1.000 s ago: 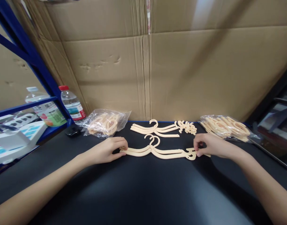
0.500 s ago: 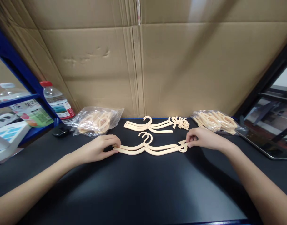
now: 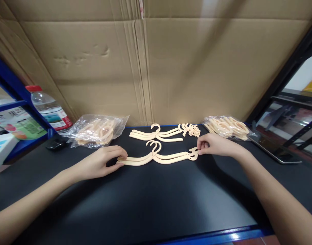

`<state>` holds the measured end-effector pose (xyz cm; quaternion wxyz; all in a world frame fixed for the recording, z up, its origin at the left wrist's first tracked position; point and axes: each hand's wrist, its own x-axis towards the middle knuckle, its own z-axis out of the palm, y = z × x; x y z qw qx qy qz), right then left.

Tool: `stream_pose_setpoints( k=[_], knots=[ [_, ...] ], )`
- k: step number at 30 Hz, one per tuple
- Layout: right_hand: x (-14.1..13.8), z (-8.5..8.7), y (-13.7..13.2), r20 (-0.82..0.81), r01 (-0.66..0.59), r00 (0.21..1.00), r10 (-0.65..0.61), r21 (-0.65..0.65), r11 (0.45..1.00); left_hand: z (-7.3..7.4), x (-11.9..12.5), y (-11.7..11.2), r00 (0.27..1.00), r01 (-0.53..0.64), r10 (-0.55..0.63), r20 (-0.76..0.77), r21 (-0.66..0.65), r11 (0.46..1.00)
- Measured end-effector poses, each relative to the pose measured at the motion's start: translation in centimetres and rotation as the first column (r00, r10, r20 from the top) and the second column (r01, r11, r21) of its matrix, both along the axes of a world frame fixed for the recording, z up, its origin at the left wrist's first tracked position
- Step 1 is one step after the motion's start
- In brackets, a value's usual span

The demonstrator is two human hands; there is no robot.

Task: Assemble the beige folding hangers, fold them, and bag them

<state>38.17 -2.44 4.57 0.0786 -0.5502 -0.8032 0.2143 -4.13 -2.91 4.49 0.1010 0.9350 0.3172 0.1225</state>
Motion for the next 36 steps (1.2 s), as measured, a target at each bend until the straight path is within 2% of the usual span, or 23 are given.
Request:
stream_pose_setpoints(
  k=[5,10,14,18,22,25,30,36],
  knots=[
    [0.1,0.1,0.1,0.001,0.057,0.998,-0.058,0.163,0.985,-0.5,0.2,0.2,0.997,-0.065,0.063,0.052,0.035,0.997],
    [0.3,-0.7,0.9,-0.049,0.108,0.994,-0.099,0.263,0.959,-1.1,0.7,0.6,0.977,-0.162,0.156,0.147,0.027,0.986],
    [1.1,-1.7,2.0,-0.075,0.121,0.992,-0.101,0.355,0.927,-1.1,1.8,1.4,0.971,-0.133,0.133,0.198,-0.011,0.991],
    [1.7,-2.5,3.4,-0.066,0.125,0.992,-0.106,0.453,0.883,-1.2,3.3,2.9,0.991,-0.066,0.055,0.123,0.085,0.994],
    [1.4,-3.1,4.9,-0.042,0.085,0.996,-0.073,0.541,0.837,-1.8,4.8,5.0,0.994,-0.100,0.090,0.057,0.213,0.972],
    [0.9,-3.7,5.7,-0.013,0.023,1.000,-0.019,0.578,0.816,-2.0,5.6,6.4,0.992,-0.124,0.117,0.045,0.237,0.964],
    [0.8,-4.7,6.4,0.007,-0.047,0.999,0.052,0.575,0.816,-1.9,6.3,7.6,0.993,-0.114,0.119,-0.006,0.249,0.962],
    [0.9,-5.1,6.4,-0.054,-0.015,0.997,0.058,0.599,0.801,-2.0,6.8,8.2,0.991,-0.114,0.126,-0.032,0.253,0.961]
  ],
)
